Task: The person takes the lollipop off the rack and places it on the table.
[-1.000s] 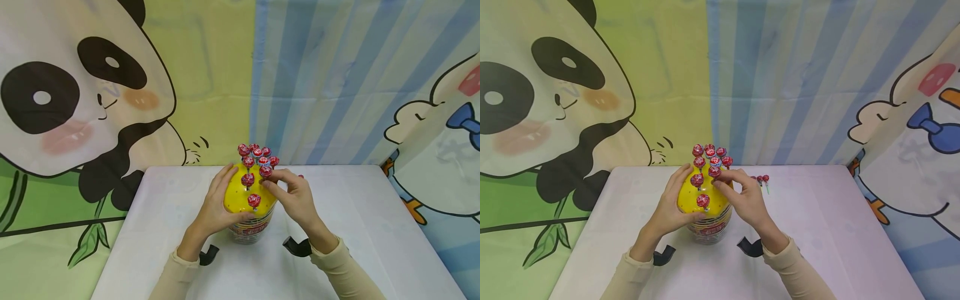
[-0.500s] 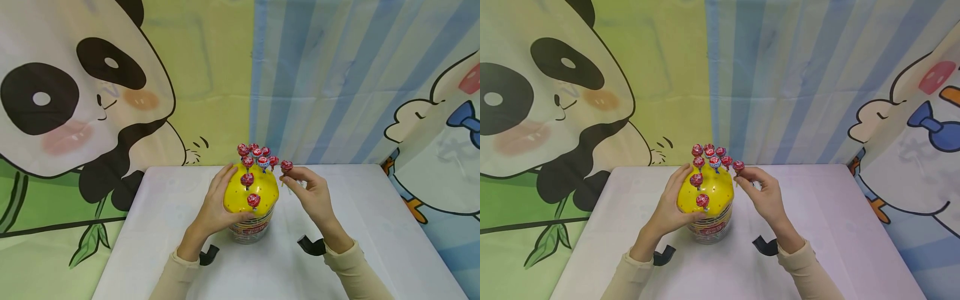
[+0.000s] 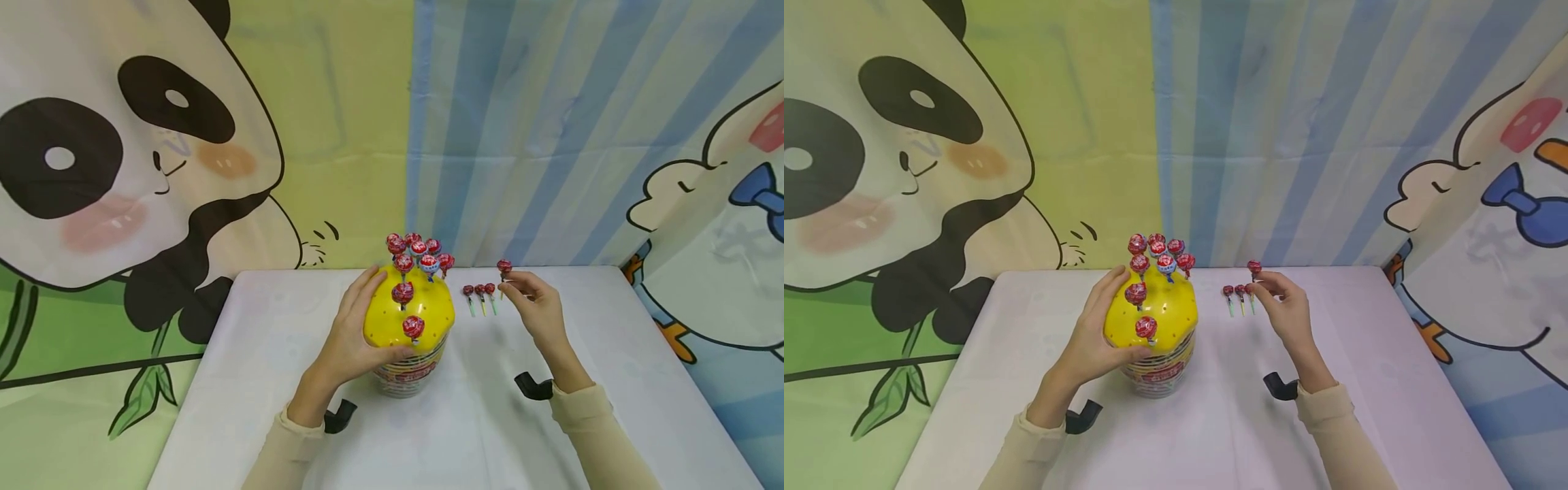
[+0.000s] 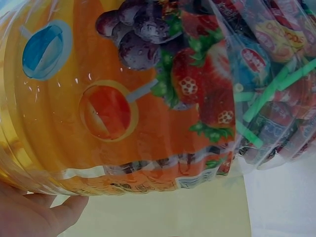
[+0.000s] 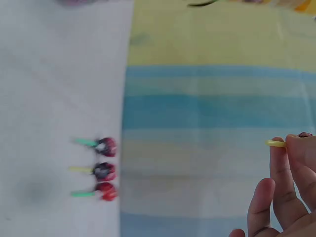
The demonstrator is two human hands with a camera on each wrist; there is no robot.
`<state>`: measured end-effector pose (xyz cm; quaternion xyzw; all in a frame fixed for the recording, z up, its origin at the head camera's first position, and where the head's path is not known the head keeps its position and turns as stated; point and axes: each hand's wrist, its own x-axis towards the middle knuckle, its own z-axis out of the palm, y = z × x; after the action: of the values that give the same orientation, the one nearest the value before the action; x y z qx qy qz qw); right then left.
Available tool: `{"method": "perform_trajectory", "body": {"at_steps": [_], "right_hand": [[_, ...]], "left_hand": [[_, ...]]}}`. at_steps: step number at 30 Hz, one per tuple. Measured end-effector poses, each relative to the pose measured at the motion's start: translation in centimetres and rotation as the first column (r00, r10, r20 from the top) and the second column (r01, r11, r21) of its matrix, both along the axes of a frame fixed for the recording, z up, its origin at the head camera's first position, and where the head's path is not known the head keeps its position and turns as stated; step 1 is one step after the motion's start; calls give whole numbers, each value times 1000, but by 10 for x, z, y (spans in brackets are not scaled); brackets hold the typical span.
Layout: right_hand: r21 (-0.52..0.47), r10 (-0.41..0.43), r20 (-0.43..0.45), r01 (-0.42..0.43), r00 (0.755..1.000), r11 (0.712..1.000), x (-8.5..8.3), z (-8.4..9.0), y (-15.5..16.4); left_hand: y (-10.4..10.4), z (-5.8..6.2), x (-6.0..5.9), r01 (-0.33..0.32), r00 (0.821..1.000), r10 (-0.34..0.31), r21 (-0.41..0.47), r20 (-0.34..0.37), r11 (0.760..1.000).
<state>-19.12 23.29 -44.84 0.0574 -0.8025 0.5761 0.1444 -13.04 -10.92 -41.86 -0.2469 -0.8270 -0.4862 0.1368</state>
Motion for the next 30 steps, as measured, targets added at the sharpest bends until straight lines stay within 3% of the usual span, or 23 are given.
{"method": "perform_trajectory", "body": {"at_steps": [7,13,20,30], "right_hand": [[92,-70,132,58,989,994,-30,-46,27],[139,-145,305,106,941,985,-48,-76,43],[151,-165,375,115,912,982,-60,-91,46],[266,-185,426,73,885,961,-72,-101,47]], "left_hand": [[-1,-2,-1,4,1000,-4,4,-2,1000],[0,0,-1,12,1000,-12,9,-3,1000],[-1,0,1,3,1000,-3,-1,-5,1000],[0,2,0,0,1000,0,-7,-5,1000]]}}
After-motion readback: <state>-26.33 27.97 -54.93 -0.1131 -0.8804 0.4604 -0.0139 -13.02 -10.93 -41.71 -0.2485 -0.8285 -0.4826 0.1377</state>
